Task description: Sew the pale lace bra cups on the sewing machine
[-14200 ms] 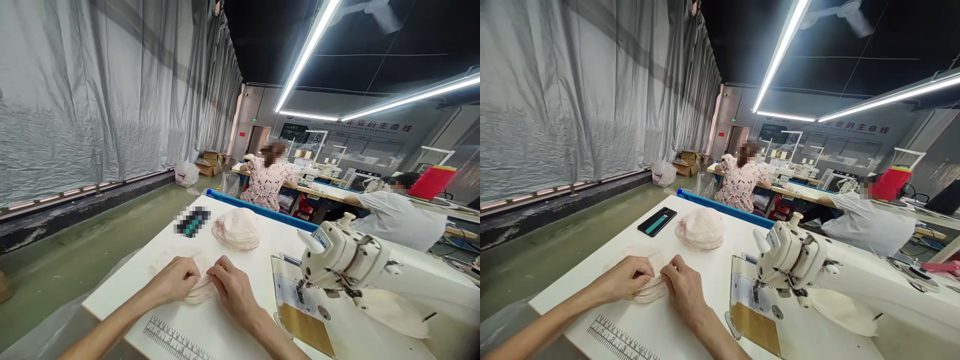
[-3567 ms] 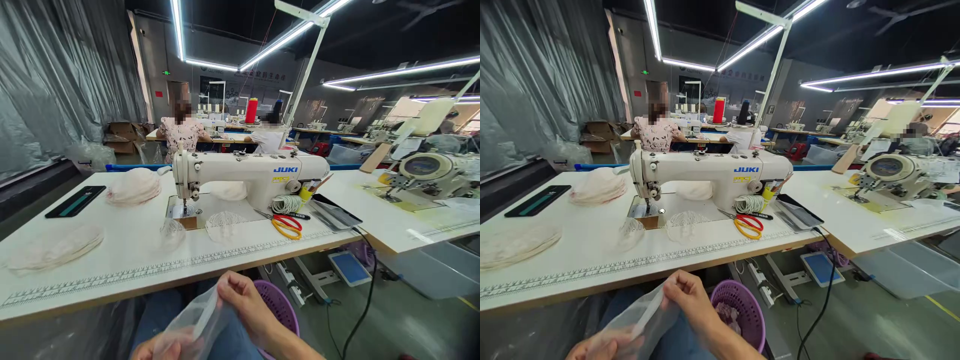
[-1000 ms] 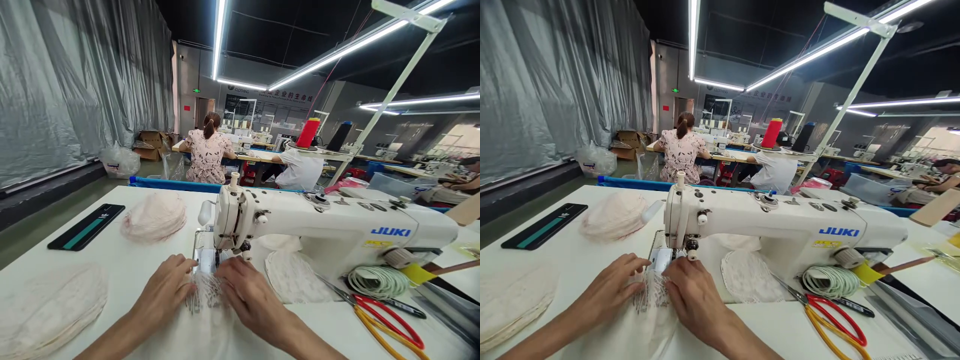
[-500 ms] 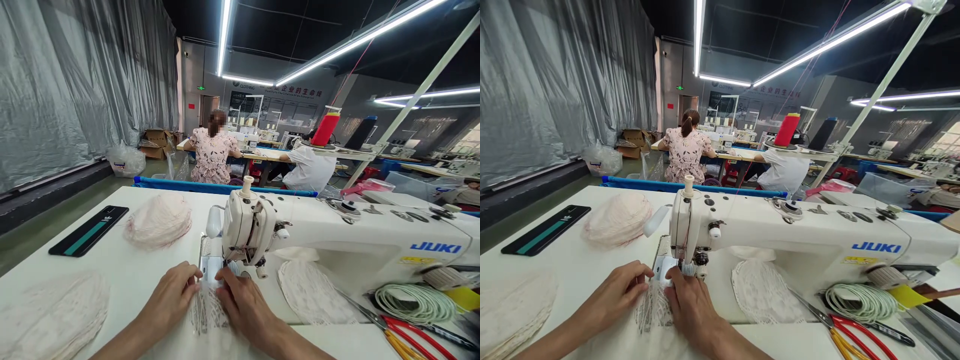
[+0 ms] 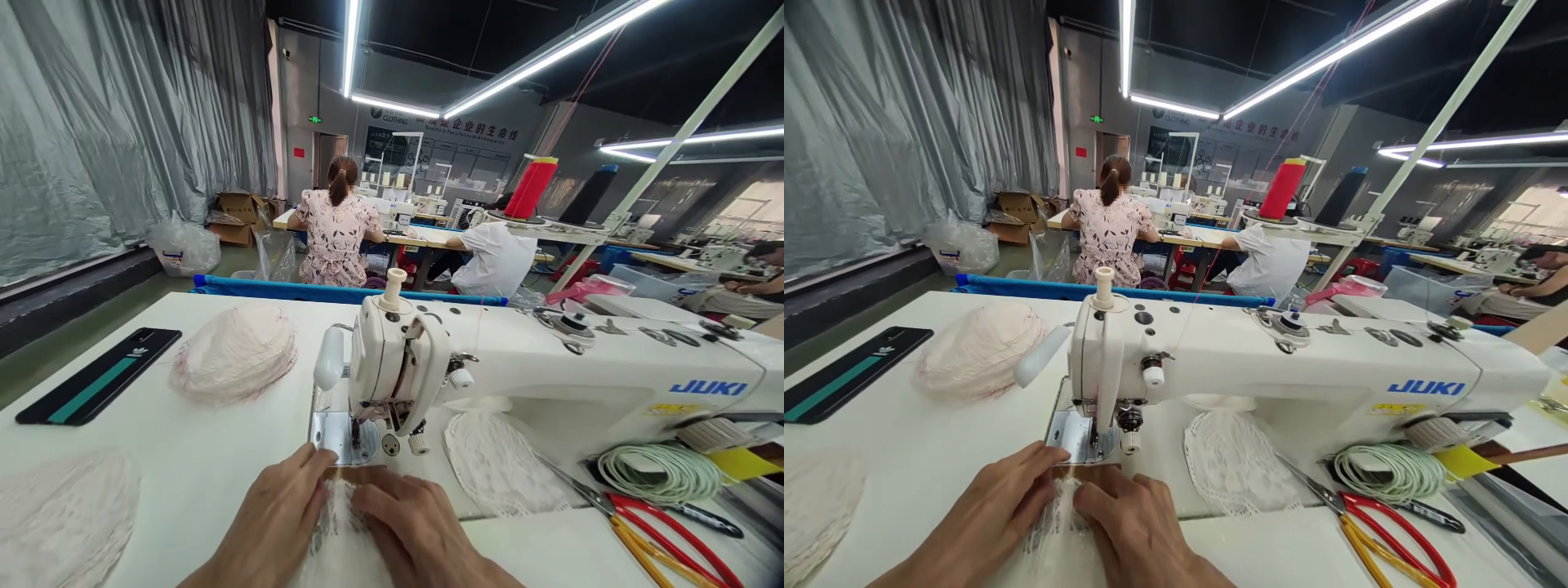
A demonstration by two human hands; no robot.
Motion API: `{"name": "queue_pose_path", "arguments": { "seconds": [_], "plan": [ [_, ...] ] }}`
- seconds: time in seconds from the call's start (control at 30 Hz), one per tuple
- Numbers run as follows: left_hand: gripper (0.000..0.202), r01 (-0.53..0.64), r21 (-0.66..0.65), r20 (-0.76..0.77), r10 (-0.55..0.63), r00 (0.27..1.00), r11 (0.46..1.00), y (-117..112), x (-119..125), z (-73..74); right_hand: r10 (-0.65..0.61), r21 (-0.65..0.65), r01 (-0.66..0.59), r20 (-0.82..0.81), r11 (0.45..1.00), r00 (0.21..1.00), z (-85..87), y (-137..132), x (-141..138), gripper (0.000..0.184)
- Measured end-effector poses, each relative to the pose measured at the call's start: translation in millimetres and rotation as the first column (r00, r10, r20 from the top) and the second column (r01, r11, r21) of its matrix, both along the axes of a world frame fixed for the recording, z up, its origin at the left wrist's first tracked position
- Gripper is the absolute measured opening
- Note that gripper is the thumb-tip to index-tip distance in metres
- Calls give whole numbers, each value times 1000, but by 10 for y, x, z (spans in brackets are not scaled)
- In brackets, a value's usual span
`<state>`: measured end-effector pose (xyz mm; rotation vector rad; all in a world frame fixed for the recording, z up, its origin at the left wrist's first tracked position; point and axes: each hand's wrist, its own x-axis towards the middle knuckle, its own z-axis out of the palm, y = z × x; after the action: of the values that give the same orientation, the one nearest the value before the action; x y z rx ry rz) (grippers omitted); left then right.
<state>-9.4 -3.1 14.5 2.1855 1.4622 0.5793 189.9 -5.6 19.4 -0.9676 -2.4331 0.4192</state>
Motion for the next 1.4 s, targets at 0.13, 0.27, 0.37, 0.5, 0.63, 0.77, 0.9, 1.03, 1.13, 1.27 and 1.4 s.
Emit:
{"name": "queue_pose_path", "arguments": {
  "seconds": [0.13,0.27,0.37,0.5,0.63,0.77,0.9,1.03,1.13,1.27,1.4],
  "plan": [
    [27,25,-38,27,-24,999,999,-10,16,-29,-32,31,33,-22,999,999,-87,2,63,20],
    [27,-5,-47,46,7,999,999,-3,10,-22,-31,26,32,-45,999,999,-143,17,75,22],
    [28,-4,-21,22,5,1000,1000,-12,14,-17,-42,5,42,-38,999,998,-144,4,77,20],
    [28,0,10,5,0,1000,1000,-18,30,-8,-49,6,49,-24,999,998,-151,-12,71,19],
    [30,-2,35,-12,2,1000,999,-23,63,-18,-63,47,63,-3,997,998,-179,-19,65,19],
    [34,4,142,-96,10,995,990,-39,76,-79,-103,125,94,69,988,992,-185,-32,60,18],
    [36,64,235,-132,-33,991,970,-29,43,-156,-136,167,114,129,979,982,-195,-36,44,17],
    [31,128,257,-118,-101,988,958,-23,22,-188,-147,209,114,150,971,978,-217,-32,24,15],
    [25,135,312,-148,-92,985,940,-63,32,-154,-172,270,123,164,955,971,-187,-35,15,14],
    [26,186,455,-262,-69,963,871,-111,44,-74,-218,389,158,116,907,969,-76,-38,-2,13],
    [23,204,628,-303,-6,953,751,-85,66,-81,-44,525,21,32,851,998,-80,-31,-29,13]
  ]
}}
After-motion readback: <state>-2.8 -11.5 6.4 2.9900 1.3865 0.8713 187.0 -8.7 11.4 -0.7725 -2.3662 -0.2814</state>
